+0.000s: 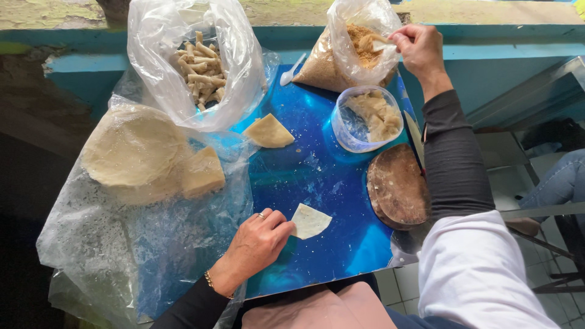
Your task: The person sits at a small blue table and folds filled pastries one at a time. They take a triangular dough wrapper, spoon filling from a plastic container onto it, then pinch and fold the wrapper closed with both hands, setting the finished piece aside.
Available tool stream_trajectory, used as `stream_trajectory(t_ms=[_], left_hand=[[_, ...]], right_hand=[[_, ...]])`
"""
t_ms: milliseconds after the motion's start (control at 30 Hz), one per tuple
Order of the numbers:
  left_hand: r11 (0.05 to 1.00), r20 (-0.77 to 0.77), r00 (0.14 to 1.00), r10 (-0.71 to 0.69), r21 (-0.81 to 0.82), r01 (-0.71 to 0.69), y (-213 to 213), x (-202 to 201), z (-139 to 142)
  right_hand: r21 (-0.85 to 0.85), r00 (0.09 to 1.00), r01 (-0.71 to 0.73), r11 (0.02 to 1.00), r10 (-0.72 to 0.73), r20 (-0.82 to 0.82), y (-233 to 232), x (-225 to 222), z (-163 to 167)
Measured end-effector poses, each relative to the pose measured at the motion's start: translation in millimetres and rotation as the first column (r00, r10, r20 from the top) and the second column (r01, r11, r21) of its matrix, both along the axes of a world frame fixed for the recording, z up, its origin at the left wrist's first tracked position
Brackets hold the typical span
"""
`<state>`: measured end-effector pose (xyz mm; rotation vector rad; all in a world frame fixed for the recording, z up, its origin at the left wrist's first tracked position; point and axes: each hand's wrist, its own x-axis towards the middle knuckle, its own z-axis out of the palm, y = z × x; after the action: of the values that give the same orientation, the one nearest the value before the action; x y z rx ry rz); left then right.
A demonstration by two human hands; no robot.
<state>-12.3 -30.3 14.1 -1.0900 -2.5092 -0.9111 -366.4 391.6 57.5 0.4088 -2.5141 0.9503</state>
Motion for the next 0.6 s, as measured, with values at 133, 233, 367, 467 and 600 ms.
stream_trajectory(t_ms=[133,233,367,467,600], left_hand=[[1.0,0.009,1.0,0.003,0.0,-0.003,0.3,-0.2,-0.8],[1.0,0.002,1.0,0.009,0.007,-0.009,-0.3,0.5,-1.8],[1.0,-0.002,1.0,0.002,0.011,-0.002,-1.0,1.1,-1.9],[1.0,0.005,1.0,-0.007,0.012,0.006,-0.7,1.8,0.9],[0.999,-0.012,1.0,0.006,0.048,-0.006,-0.3,0.1,6.4]], right_hand=[[0.139,0.97,0.009,0.99,0.025,-0.242,-3.0,2.0,-7.1],[0.121,0.974,0.036,0.992,-0.008,-0.225,-5.2,4.2,-10.3],[0.031,0.99,0.069,0.997,-0.064,-0.128,-7.4,9.7,-8.3],[-0.115,0.997,0.068,0.991,-0.064,0.04,-10.7,19.6,1.0],[-0.328,0.979,0.008,0.945,0.059,0.194,-20.4,58.1,23.5]])
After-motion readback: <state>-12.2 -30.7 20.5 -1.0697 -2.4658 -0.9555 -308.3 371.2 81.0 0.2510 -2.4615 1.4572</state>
